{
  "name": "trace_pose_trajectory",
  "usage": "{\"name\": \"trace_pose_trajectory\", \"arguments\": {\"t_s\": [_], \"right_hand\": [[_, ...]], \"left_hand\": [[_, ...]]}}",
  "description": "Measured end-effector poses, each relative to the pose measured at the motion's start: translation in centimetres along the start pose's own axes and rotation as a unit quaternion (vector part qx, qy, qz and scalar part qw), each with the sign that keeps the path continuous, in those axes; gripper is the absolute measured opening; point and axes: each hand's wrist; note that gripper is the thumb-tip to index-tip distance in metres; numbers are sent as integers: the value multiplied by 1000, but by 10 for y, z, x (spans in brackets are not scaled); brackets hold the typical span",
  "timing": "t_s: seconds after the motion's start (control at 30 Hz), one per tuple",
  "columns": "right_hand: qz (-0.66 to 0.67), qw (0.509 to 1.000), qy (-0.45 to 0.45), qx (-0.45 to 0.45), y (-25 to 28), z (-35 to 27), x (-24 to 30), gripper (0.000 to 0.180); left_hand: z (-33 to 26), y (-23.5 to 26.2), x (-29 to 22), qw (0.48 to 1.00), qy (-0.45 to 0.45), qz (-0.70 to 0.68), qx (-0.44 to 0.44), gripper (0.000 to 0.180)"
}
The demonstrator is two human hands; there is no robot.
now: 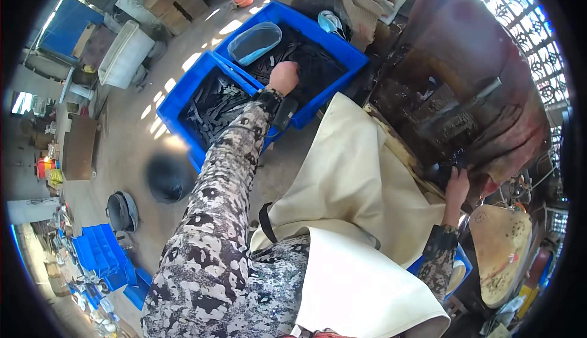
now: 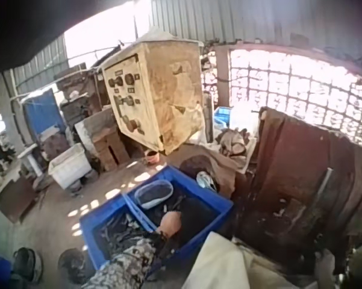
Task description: Grinding small metal components on a machine to smooth edges or surfaces.
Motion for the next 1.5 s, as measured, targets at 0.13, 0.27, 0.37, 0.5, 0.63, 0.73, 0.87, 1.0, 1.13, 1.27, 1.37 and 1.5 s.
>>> {"name": "trace_pose_trajectory", "arguments": {"t_s": [0.13, 0.27, 0.37, 0.5, 0.63, 0.73, 0.87, 1.0, 1.13, 1.27, 1.37, 1.5], "right_hand": [[0, 1000, -4, -27, 6, -4, 11, 33], [9, 999, -21, -47, 13, -9, 22, 32], [11, 998, -48, -40, 22, -14, 29, 31], [6, 993, -113, -8, 24, -15, 44, 31], [57, 990, -124, -25, 24, -14, 37, 32], [77, 991, -73, -78, 7, -5, 14, 28], [397, 906, -142, 36, 28, -5, 16, 25], [544, 831, -109, 27, 26, -6, 8, 23], [537, 839, -90, 10, 31, -4, 27, 24], [340, 932, -102, -75, 16, -19, 16, 24], [264, 955, -54, -125, 7, -8, 13, 23], [60, 979, -97, -172, 5, -4, 10, 21]], "left_hand": [[11, -25, -10, 994, 28, 35, 95, 18], [29, -56, -18, 992, 66, 95, 43, 20], [34, -54, -9, 965, -92, 230, 82, 19], [40, -59, 13, 920, -147, 344, 116, 9], [29, -40, 25, 904, -248, 325, 128, 10], [27, -41, 38, 911, -262, 284, 145, 11], [19, -27, 57, 963, -159, 163, 143, 11], [16, 2, 48, 978, -185, 39, -83, 8], [0, 38, 57, 876, -85, -462, 109, 10], [-47, 58, -131, 964, -105, -239, -41, 21], [-80, 45, -121, 978, -142, -138, -64, 16], [-138, 38, -56, 990, -109, 28, -85, 11]]}}
Point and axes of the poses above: each hand's wrist, its own z-axis towards the middle knuckle, its own y-axis out of the back of the hand, x = y × z, and after that the axes turned 10 degrees about x, right-handed
